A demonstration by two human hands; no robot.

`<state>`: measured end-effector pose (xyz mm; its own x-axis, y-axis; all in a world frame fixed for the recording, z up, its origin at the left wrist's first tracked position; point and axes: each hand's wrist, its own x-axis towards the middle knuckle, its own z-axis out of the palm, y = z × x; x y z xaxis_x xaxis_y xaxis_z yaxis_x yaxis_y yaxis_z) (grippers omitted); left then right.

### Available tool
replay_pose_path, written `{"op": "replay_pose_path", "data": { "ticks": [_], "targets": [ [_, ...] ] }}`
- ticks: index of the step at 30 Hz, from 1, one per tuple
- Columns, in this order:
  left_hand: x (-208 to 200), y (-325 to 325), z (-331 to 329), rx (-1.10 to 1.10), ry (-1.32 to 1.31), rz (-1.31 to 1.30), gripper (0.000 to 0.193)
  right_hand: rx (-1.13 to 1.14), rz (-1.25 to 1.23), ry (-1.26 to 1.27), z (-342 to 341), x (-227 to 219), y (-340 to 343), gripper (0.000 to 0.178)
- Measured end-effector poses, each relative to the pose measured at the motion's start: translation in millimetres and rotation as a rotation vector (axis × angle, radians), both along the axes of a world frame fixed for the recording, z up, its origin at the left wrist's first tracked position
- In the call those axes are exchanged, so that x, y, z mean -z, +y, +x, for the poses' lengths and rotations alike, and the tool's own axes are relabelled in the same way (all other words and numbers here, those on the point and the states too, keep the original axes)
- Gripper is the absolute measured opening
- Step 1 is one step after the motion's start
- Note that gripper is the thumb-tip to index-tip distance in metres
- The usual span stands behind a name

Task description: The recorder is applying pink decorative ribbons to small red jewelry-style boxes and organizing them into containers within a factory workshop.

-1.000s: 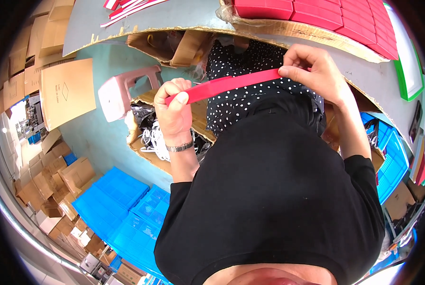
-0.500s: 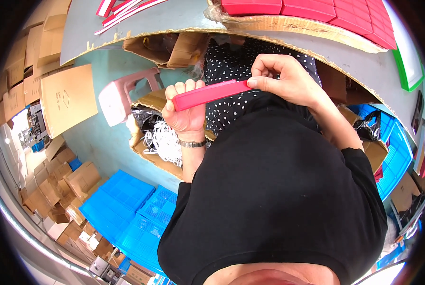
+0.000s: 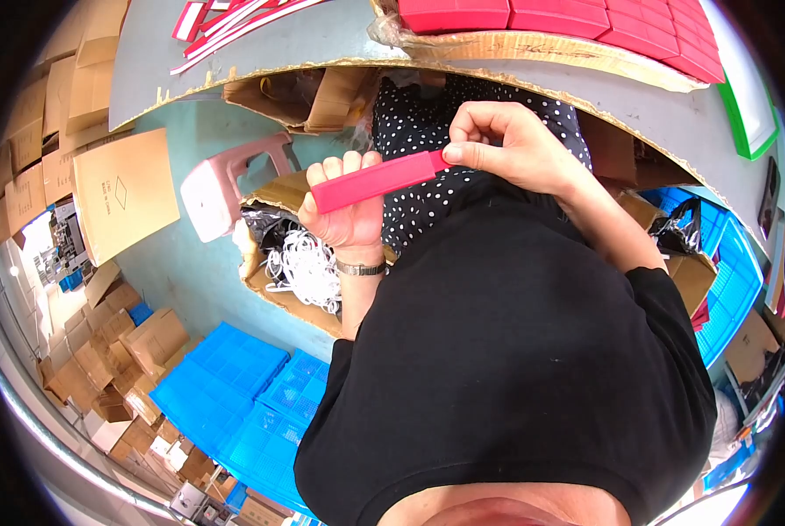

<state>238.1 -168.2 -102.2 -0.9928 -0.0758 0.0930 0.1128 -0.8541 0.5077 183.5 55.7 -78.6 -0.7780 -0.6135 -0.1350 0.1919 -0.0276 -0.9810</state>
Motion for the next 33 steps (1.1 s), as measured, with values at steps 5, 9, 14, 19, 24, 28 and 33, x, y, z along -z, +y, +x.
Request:
{"op": "replay_pose_path", "data": {
  "ticks": [5, 9, 14, 19, 24, 28, 33],
  "targets": [
    [8, 5, -2, -0.042, -0.131, 0.123, 0.029, -0.004, -0.101, -0.027, 2, -5, -14, 0.019],
    [22, -5, 1, -0.004, -0.138, 0.251, 0.049, 0.104, 0.109, 0.275, 1, -17, -18, 0.017],
    [34, -8, 5, -0.037, -0.186, 0.170, 0.056, 0.097, 0.075, 0.170, 1, -10, -20, 0.016],
    [37, -7, 8, -0.069, -0.217, 0.170, 0.058, 0.019, 0.060, 0.131, -5, -1, -22, 0.015],
    [39, -9, 6, -0.045, -0.220, 0.317, 0.048, 0.239, 0.237, 0.853, -9, 16, -31, 0.019],
    [39, -13, 5, -0.138, -0.258, 0.259, 0.044, -0.046, 0.012, 0.181, -8, 4, -28, 0.016],
    [35, -12, 0, -0.077, -0.161, 0.370, 0.043, -0.079, -0.204, -0.080, -4, -3, -29, 0.027]
  ]
}}
